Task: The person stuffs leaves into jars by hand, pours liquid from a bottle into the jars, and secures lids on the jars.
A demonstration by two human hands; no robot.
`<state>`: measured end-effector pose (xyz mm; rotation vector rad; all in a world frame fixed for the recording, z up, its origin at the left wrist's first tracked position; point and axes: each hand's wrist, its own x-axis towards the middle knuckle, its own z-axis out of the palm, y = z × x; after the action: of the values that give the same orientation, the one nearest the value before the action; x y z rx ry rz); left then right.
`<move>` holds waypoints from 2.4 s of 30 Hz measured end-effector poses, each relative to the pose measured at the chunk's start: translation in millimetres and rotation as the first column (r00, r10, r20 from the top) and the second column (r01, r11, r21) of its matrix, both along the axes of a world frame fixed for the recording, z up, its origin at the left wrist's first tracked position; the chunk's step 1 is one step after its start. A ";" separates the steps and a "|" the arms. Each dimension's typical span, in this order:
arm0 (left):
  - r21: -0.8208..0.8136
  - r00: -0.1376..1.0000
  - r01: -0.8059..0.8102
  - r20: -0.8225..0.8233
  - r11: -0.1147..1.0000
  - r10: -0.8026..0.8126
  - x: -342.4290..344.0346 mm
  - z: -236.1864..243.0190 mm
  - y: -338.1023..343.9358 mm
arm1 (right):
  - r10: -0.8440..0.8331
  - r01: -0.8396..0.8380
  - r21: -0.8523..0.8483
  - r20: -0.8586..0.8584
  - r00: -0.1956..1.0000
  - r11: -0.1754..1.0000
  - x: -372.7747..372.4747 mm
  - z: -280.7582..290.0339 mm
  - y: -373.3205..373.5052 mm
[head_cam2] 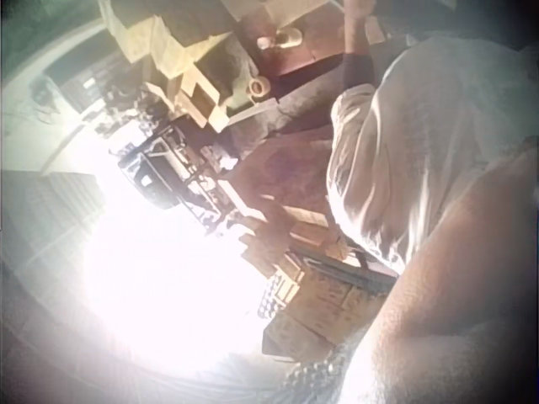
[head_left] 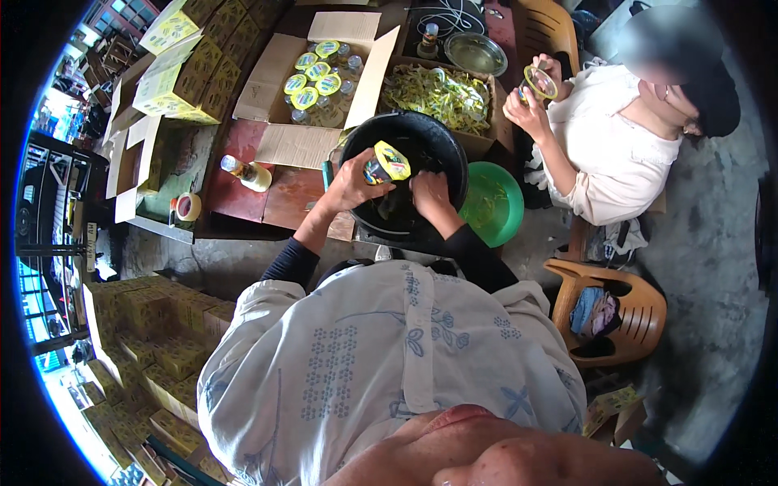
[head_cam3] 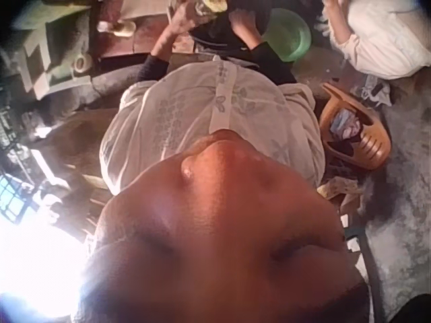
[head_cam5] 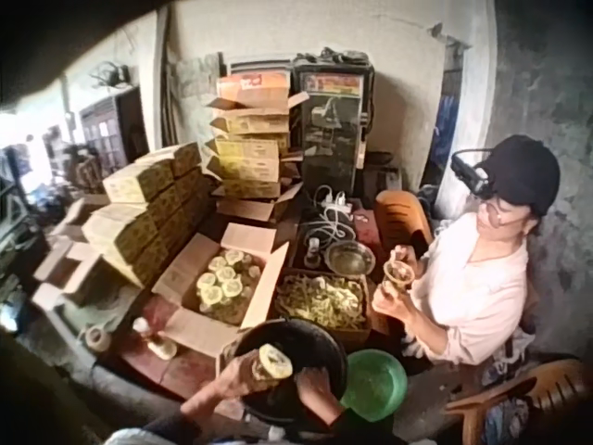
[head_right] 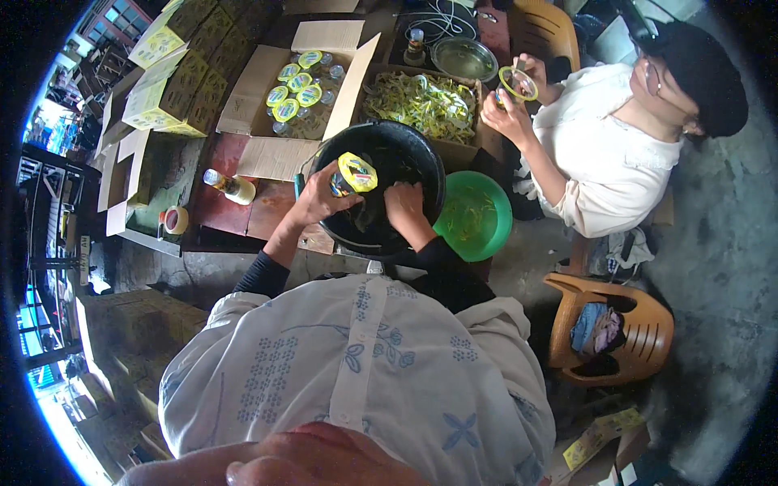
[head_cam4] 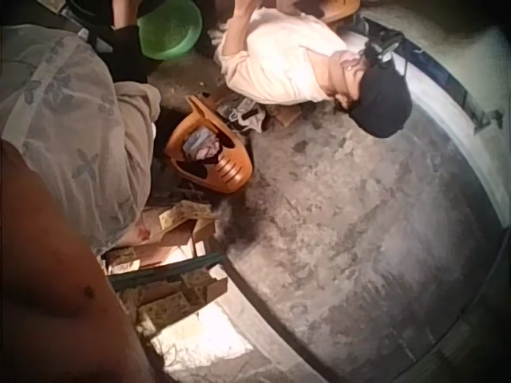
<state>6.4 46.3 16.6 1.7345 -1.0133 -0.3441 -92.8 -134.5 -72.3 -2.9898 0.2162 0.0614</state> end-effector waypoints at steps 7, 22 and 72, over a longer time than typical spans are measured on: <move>0.030 0.992 -0.125 0.009 0.992 0.125 -8.9 5.7 7.0 | -0.279 0.057 0.457 0.434 0.857 0.887 -27.2 58.2 -11.1; 0.018 0.828 -0.148 0.549 0.989 0.114 -5.0 -2.5 -11.4 | -0.311 -0.049 0.531 0.567 0.763 0.846 -60.2 140.0 21.5; 0.280 0.935 -0.094 0.355 0.955 -0.012 -0.4 -24.0 -35.1 | -0.049 -0.048 0.155 0.568 0.822 0.987 -59.6 90.8 -5.3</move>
<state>5.9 11.3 -7.5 2.1370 -1.2275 -0.1603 -152.5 -139.7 18.5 -2.6868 0.1296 -0.7712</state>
